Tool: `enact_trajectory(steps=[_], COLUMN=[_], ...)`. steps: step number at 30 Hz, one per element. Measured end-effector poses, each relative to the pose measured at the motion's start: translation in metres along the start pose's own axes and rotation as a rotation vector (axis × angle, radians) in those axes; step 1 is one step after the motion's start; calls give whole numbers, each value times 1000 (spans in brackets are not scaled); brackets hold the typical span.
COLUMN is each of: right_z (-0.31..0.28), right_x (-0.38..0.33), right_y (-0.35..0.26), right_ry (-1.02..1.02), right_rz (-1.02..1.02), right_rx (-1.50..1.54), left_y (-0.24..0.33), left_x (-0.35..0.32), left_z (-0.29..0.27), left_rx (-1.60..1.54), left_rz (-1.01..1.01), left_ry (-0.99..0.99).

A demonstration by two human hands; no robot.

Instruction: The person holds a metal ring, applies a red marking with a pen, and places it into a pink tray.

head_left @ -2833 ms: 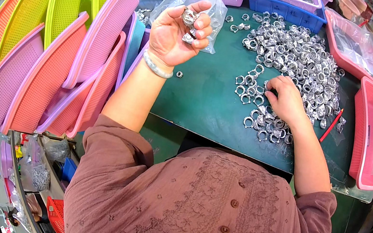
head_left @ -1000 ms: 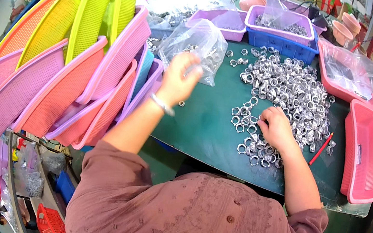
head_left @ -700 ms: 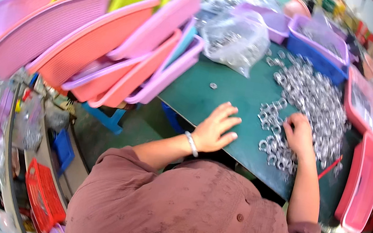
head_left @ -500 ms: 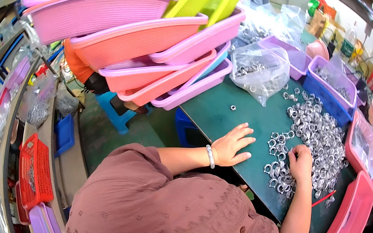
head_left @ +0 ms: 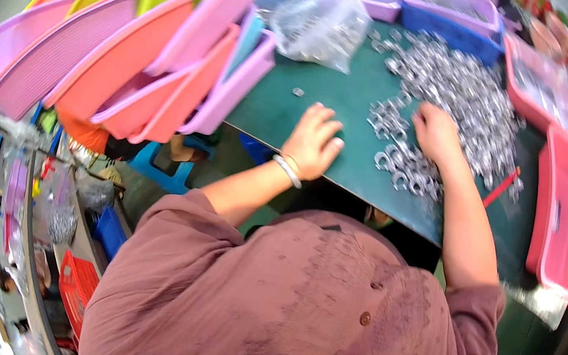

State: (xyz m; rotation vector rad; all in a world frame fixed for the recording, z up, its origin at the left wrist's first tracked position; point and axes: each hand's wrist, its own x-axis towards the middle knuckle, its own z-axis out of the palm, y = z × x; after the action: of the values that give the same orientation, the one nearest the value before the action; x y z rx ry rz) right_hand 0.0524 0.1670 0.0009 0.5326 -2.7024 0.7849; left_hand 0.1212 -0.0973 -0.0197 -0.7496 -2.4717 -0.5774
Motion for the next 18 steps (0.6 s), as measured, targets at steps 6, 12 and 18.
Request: enact_trajectory(steps=[6,12,18], right_z=[-2,-8,-18], right_x=[4,6,11], right_y=[5,9,8], right_ry=[14,-3,197], right_rz=[21,91,103], right_rx=[57,151,127], left_y=[0,3,-1], left_x=[5,4,7], left_z=[3,5,4], left_rx=[25,43,82], left_rz=[-2,-22,5], left_ry=[-22,-42,-92])
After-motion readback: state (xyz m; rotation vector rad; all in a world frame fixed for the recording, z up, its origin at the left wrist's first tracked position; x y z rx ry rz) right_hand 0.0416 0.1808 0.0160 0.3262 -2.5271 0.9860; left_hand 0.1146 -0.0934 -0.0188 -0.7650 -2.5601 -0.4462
